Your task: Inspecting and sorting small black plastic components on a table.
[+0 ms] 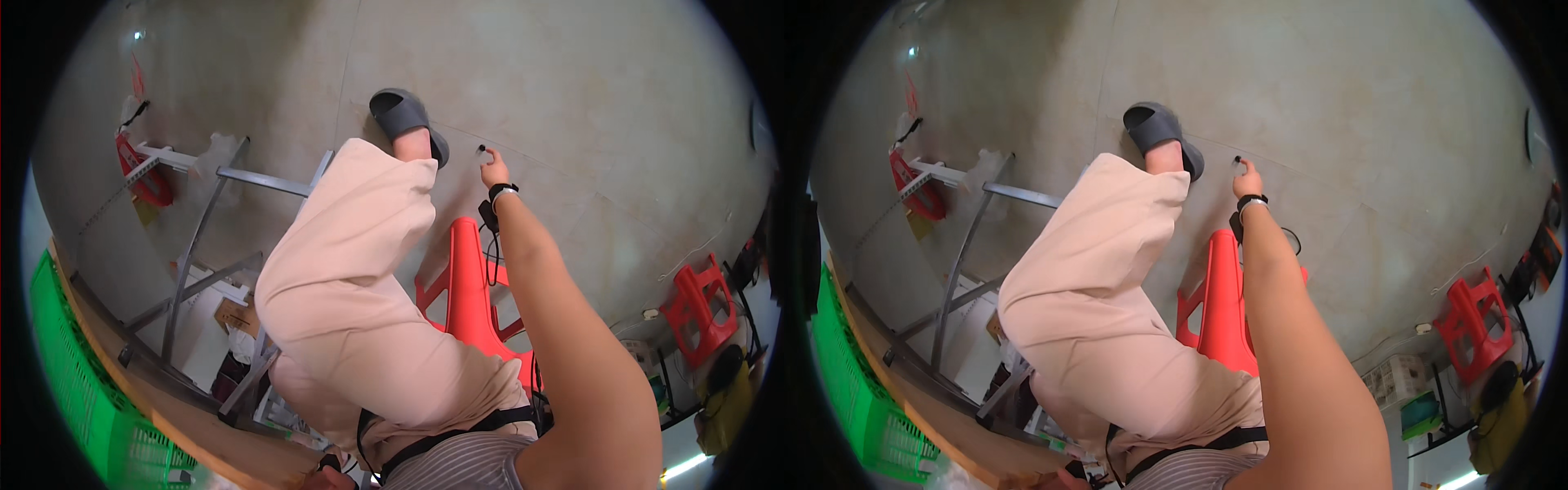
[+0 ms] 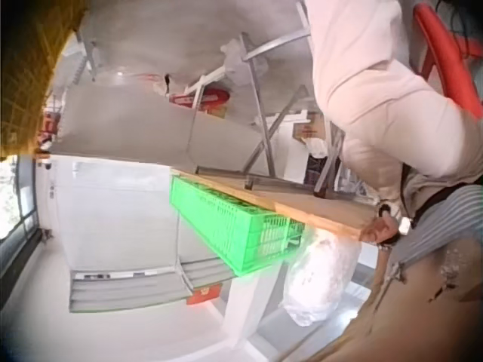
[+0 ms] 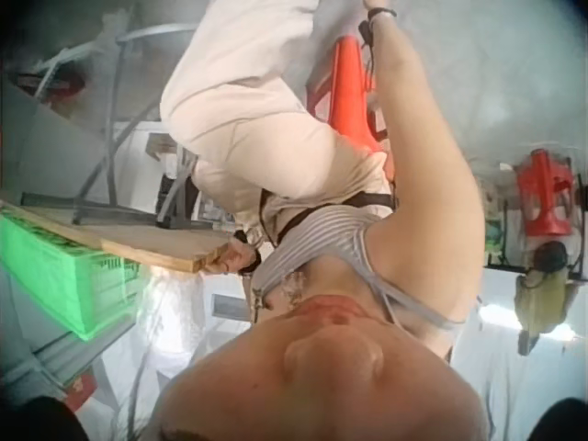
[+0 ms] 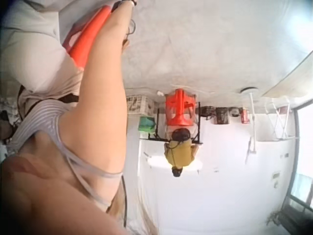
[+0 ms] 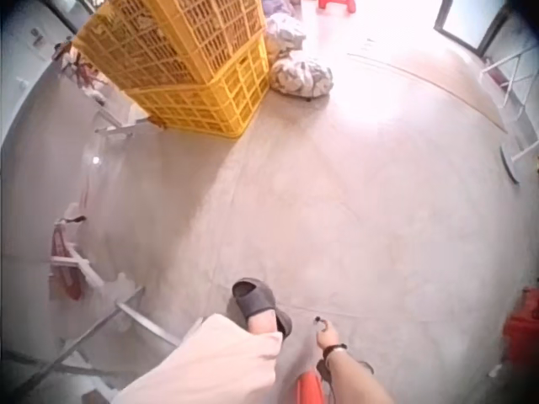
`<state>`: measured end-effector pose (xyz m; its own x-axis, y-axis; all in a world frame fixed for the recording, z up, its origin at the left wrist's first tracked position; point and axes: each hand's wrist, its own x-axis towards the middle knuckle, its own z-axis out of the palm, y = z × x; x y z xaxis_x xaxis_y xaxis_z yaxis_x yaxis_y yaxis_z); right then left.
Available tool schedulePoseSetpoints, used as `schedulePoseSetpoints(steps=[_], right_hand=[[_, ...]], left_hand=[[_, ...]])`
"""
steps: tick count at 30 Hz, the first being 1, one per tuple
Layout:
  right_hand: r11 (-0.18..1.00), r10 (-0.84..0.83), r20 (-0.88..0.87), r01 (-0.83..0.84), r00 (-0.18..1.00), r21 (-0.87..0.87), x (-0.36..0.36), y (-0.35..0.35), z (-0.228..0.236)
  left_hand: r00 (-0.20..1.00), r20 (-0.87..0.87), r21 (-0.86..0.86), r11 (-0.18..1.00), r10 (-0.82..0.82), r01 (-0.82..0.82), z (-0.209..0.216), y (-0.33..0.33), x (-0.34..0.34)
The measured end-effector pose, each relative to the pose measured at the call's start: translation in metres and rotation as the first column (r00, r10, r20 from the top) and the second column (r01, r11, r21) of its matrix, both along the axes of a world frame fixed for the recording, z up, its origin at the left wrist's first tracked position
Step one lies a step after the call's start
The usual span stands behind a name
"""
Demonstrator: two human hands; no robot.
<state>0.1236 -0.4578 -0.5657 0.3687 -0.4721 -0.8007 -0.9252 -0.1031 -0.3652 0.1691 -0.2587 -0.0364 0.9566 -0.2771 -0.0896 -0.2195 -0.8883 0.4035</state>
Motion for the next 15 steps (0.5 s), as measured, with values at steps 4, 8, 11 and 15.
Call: schedulePoseSetpoints(steps=[4, 8, 11, 15], right_hand=[[0.999, 0.036, -0.048, -0.035, 0.998, 0.016, -0.010, -0.006, -0.040], [0.998, -0.068, -0.058, 0.067, 0.996, -0.012, 0.005, 0.002, -0.048], [0.995, -0.082, -0.047, 0.079, 0.996, -0.057, 0.016, 0.001, -0.039], [0.987, -0.056, -0.014, 0.053, 0.998, -0.151, 0.020, -0.005, -0.033]], left_hand=[[0.541, -0.662, -0.049, 0.749, -0.519, 0.660, -0.127, -0.134, 0.183], [0.422, -0.673, -0.191, 0.694, -0.608, 0.694, -0.121, -0.121, 0.200], [0.424, -0.665, -0.233, 0.710, -0.615, 0.664, -0.122, -0.112, 0.201], [0.426, -0.629, -0.291, 0.704, -0.651, 0.648, -0.123, -0.115, 0.203]])
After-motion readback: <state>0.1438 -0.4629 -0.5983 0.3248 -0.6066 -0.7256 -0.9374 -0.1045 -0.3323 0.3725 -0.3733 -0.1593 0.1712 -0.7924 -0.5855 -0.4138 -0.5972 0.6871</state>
